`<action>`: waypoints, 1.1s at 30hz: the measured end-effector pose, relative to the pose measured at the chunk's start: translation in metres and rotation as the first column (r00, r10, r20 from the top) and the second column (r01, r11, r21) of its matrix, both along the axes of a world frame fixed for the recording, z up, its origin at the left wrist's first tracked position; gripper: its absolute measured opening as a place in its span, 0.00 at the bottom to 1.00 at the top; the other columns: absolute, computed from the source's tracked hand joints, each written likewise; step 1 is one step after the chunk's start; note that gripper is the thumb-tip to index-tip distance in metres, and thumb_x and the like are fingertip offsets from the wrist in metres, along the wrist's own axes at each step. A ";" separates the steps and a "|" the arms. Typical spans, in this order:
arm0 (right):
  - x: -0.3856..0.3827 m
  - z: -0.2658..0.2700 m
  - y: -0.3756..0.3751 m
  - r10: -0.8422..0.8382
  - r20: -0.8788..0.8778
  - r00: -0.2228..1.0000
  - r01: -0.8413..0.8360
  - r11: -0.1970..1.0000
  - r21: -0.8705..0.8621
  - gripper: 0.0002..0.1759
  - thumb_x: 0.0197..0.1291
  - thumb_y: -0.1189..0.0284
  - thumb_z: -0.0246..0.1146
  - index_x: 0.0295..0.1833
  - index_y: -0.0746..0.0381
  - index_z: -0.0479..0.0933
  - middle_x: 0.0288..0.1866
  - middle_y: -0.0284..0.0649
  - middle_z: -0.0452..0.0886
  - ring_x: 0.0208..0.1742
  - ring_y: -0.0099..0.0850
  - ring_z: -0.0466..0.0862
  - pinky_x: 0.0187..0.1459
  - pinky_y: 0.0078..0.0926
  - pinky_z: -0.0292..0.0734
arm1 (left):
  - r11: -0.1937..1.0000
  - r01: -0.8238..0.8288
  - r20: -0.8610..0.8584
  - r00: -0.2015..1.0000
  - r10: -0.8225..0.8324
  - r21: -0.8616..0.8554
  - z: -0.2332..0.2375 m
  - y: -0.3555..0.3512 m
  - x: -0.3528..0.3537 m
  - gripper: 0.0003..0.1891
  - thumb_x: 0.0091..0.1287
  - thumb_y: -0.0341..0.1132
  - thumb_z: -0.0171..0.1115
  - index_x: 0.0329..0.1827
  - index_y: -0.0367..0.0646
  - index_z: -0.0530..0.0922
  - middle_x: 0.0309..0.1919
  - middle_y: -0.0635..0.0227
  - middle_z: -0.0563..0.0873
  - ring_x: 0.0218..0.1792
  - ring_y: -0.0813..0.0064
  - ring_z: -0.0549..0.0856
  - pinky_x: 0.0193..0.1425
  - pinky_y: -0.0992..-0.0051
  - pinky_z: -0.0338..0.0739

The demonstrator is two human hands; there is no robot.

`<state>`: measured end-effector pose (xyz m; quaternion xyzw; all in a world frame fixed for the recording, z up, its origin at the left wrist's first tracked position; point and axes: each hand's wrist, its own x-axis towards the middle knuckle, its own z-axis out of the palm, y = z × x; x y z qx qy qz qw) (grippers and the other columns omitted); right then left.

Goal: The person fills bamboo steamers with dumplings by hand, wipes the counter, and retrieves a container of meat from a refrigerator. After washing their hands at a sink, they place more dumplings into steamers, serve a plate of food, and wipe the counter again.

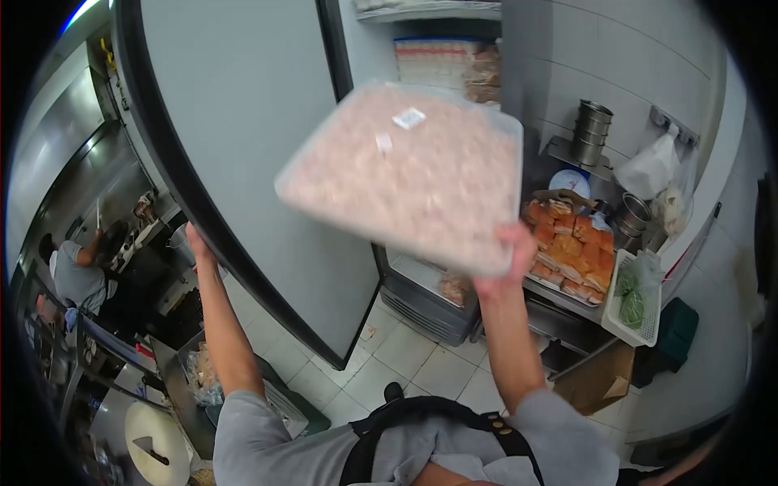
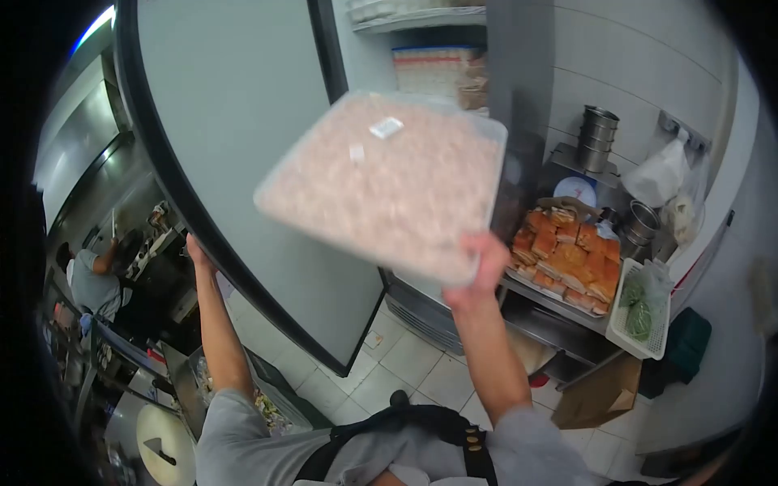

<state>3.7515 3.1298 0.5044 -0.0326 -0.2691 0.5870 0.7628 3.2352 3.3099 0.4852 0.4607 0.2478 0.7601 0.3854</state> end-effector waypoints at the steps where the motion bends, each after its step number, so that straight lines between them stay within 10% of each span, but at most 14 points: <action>1: -0.005 0.015 0.031 0.000 0.020 1.000 0.000 1.000 0.014 0.37 0.43 0.68 0.56 0.62 0.73 0.63 0.58 0.52 0.73 0.58 0.46 0.75 0.63 0.41 0.68 | 0.999 0.016 -0.045 0.999 -0.014 0.047 -0.008 0.017 -0.027 0.15 0.69 0.45 0.47 0.41 0.44 0.76 0.30 0.74 0.80 0.30 0.79 0.80 0.30 0.77 0.75; 17: 0.054 0.201 0.400 -0.454 0.186 0.871 0.433 0.890 0.145 0.12 0.37 0.69 0.58 0.32 0.60 0.72 0.39 0.43 0.76 0.44 0.43 0.77 0.49 0.46 0.75 | 0.984 -0.162 0.101 0.983 0.153 0.081 -0.067 0.062 -0.101 0.17 0.71 0.44 0.47 0.51 0.42 0.75 0.37 0.73 0.80 0.40 0.77 0.79 0.44 0.74 0.77; 23: 0.078 0.236 0.407 -0.450 0.112 0.886 0.427 0.885 0.183 0.34 0.54 0.62 0.59 0.65 0.62 0.60 0.59 0.49 0.71 0.53 0.53 0.75 0.43 0.63 0.75 | 0.959 -0.268 0.135 0.957 0.255 0.092 -0.072 0.052 -0.095 0.17 0.70 0.44 0.48 0.49 0.41 0.77 0.36 0.73 0.80 0.39 0.78 0.79 0.43 0.75 0.76; 25: 0.102 0.226 0.447 -0.809 0.387 0.443 0.847 0.519 0.115 0.34 0.54 0.63 0.61 0.64 0.64 0.61 0.57 0.48 0.72 0.45 0.48 0.79 0.33 0.48 0.78 | 0.949 -0.301 0.136 0.948 0.288 0.089 -0.073 0.045 -0.092 0.16 0.70 0.44 0.49 0.48 0.41 0.77 0.36 0.73 0.80 0.39 0.78 0.79 0.43 0.75 0.76; 27: 0.135 0.220 0.487 -0.730 0.684 0.017 0.988 0.116 0.099 0.31 0.53 0.62 0.65 0.59 0.68 0.68 0.51 0.48 0.77 0.33 0.40 0.82 0.23 0.33 0.79 | 0.936 -0.337 0.141 0.936 0.322 0.099 -0.074 0.036 -0.084 0.16 0.70 0.44 0.50 0.48 0.41 0.77 0.35 0.73 0.80 0.39 0.78 0.79 0.43 0.75 0.76; 29: 0.113 0.238 0.447 -0.542 0.838 0.057 0.984 0.171 0.044 0.24 0.52 0.59 0.62 0.43 0.71 0.78 0.38 0.48 0.82 0.27 0.34 0.82 0.20 0.33 0.76 | 0.923 -0.370 0.144 0.924 0.354 0.104 -0.074 0.027 -0.074 0.16 0.70 0.44 0.50 0.47 0.40 0.78 0.35 0.73 0.81 0.38 0.79 0.79 0.43 0.75 0.76; 33: 0.137 0.243 0.485 -0.471 0.866 0.169 0.936 0.351 0.008 0.17 0.54 0.66 0.58 0.44 0.68 0.76 0.32 0.46 0.79 0.25 0.33 0.81 0.21 0.32 0.76 | 0.879 -0.458 0.182 0.883 0.432 0.132 -0.089 -0.003 -0.037 0.16 0.69 0.43 0.51 0.46 0.40 0.79 0.34 0.73 0.81 0.38 0.79 0.78 0.43 0.75 0.75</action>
